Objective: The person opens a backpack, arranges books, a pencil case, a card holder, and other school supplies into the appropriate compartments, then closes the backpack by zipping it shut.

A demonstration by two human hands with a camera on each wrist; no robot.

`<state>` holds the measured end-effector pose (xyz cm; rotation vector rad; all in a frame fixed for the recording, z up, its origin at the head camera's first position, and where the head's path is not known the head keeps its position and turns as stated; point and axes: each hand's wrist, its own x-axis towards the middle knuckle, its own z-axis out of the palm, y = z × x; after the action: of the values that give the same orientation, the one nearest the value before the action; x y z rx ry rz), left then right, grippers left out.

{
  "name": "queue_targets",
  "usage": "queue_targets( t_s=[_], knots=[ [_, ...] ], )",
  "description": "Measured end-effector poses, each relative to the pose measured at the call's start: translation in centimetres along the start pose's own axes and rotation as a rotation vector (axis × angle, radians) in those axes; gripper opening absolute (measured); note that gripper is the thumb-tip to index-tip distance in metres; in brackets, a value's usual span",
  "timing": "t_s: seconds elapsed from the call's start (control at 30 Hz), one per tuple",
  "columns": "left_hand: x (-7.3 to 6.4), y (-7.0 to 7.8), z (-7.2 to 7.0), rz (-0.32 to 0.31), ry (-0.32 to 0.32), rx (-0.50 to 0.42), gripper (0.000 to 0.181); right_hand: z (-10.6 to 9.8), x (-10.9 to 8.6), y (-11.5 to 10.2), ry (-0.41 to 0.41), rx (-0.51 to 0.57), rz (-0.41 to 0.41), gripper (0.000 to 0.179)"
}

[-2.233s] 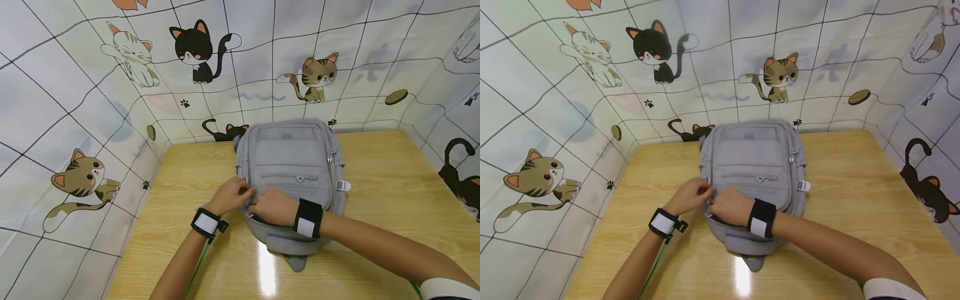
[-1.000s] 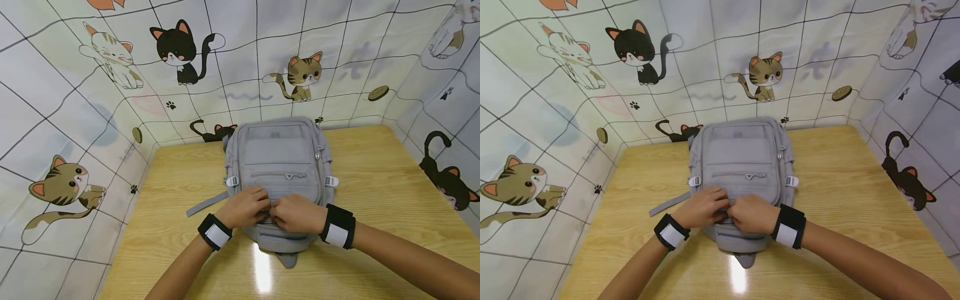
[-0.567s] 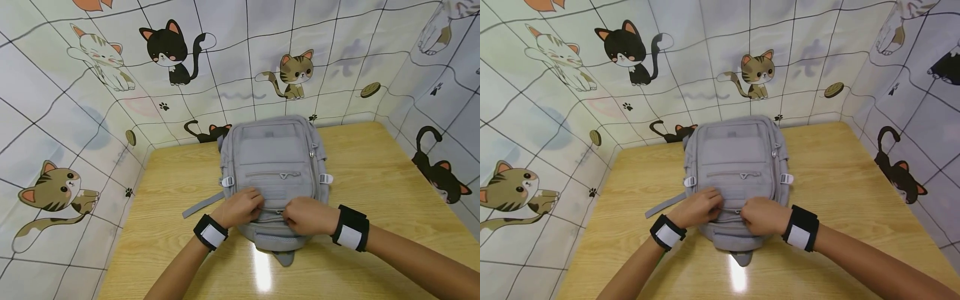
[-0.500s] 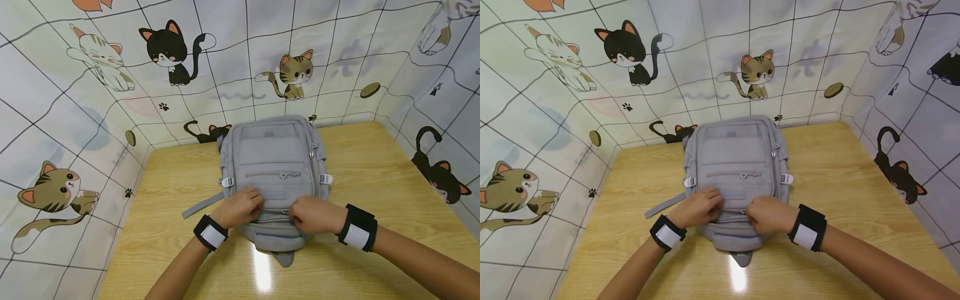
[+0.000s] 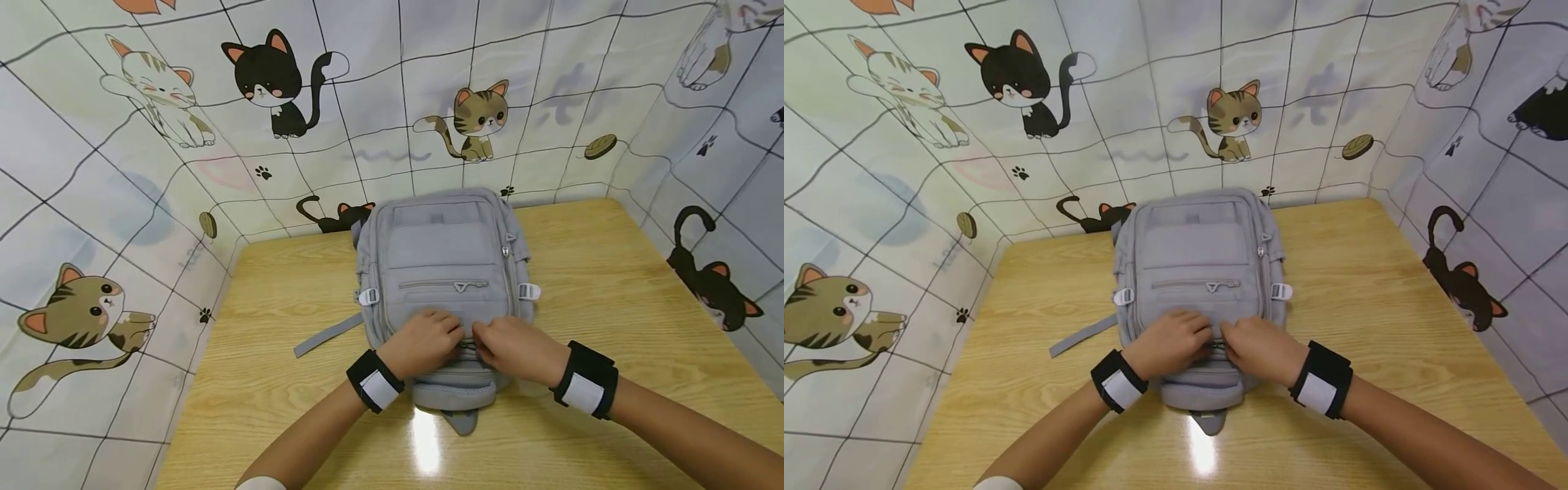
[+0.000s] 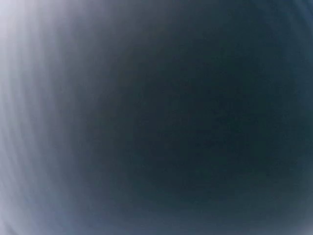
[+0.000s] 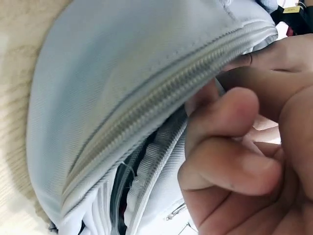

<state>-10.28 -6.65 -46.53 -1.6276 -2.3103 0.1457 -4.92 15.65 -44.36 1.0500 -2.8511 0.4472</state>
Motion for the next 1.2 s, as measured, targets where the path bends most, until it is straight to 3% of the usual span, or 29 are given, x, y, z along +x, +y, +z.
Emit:
queue_targets(
  t_s=[0.17, 0.27, 0.4, 0.53, 0.7, 0.83, 1.2],
  knots=[
    [-0.3, -0.1, 0.4, -0.086, -0.021, -0.084, 0.028, -0.5, -0.4, 0.2, -0.023, 0.015, 0.038, 0.030],
    [-0.4, -0.2, 0.6, -0.109, -0.033, -0.112, 0.028, -1.0, -1.1, 0.8, -0.031, -0.016, 0.056, 0.031],
    [-0.3, -0.2, 0.4, -0.125, -0.060, -0.130, 0.028, -1.8, -2.4, 2.0, -0.042, -0.064, 0.139, 0.033],
    [0.1, 0.0, 0.3, -0.111, -0.067, -0.109, 0.029, -2.4, -3.2, 3.2, -0.034, -0.073, 0.195, 0.035],
    [1.1, 0.5, 0.6, -0.071, -0.082, -0.014, 0.021, -2.7, -3.2, 3.9, -0.012, -0.124, 0.181, 0.036],
    [1.2, 0.6, 0.4, -0.086, -0.129, 0.027, 0.016, -2.9, -3.0, 4.7, 0.013, -0.189, 0.189, 0.034],
    [0.6, 1.0, -0.1, -0.070, -0.110, -0.017, 0.015, -4.6, -0.5, 8.9, 0.043, -0.244, 0.214, 0.028]
  ],
)
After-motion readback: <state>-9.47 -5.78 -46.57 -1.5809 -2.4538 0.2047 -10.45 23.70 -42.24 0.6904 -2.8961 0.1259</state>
